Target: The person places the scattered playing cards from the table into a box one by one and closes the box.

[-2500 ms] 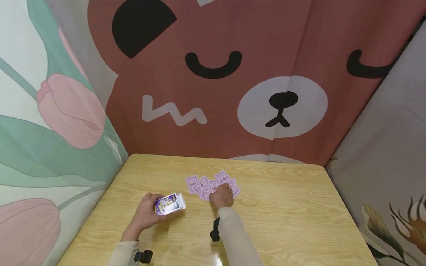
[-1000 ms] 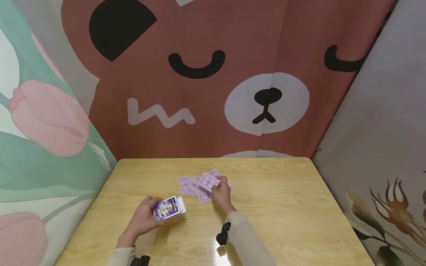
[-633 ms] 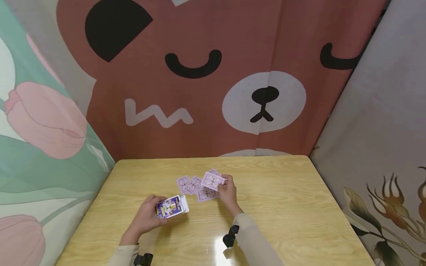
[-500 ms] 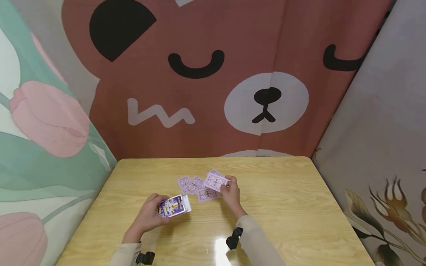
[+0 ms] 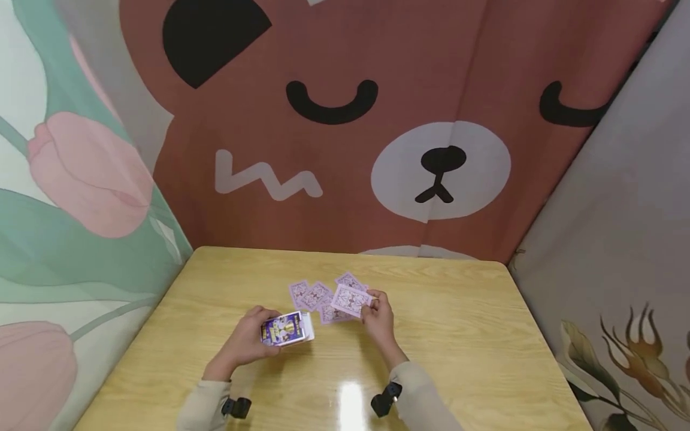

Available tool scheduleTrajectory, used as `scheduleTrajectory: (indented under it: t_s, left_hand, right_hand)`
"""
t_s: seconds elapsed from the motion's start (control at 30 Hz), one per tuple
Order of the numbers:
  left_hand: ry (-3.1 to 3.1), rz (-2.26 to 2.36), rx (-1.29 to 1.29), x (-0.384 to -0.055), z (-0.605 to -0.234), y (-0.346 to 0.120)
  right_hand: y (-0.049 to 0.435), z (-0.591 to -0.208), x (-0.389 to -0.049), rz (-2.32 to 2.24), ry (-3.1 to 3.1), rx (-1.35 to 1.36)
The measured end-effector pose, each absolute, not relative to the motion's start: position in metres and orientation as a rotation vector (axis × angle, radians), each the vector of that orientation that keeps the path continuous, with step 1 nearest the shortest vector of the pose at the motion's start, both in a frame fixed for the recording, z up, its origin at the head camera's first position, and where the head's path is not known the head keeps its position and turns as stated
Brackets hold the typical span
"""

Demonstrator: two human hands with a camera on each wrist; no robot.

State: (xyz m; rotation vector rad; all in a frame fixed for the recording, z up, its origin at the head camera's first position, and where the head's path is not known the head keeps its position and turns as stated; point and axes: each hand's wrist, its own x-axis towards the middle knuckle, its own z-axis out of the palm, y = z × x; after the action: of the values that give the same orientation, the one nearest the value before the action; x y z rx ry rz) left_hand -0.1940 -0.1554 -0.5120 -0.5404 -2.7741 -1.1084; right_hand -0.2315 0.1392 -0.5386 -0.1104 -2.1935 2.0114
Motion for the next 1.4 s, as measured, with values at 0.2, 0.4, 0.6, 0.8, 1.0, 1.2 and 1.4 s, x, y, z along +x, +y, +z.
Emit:
scheduleTrajectory:
  t_s: [0.2,0.4,0.6,0.8,1.0,1.2,1.4]
  left_hand:
    - [-2.795,-1.11,-0.601,-0.194,-0.517,-0.15]
    - [-2.797,-1.116,-0.594,-0.196,-0.517,-0.147]
    - [-2.785,-1.078,-0.602,-0.197,-0.514,-0.151]
    - [-2.765,-1.065,-0.643,-0.199,-0.514,-0.15]
    - [-2.771,-1.082,-0.644,-0.198,-0.512,-0.149]
    - [-2.774,-1.08,-0.643,-0.198,-0.513,-0.149]
    - [-2.759,-1.062,-0.683,-0.198,-0.512,-0.148]
  right_hand:
    - [0.145,-0.533,-0.217,2.028,-2.18,-0.106]
    - [0.144,-0.528,-0.213,2.083,-2.157,-0.058]
    - [0.137,-0.52,-0.21,2.18,-2.124,-0.018]
    - [0.132,-0.512,-0.206,2.238,-2.109,-0.017]
    - [0.126,-0.518,-0.204,2.239,-2.103,-0.004]
    - [0.119,-0.519,-0.2,2.267,-2.084,0.032]
    - [0.115,-0.52,-0.197,2.29,-2.084,0.071]
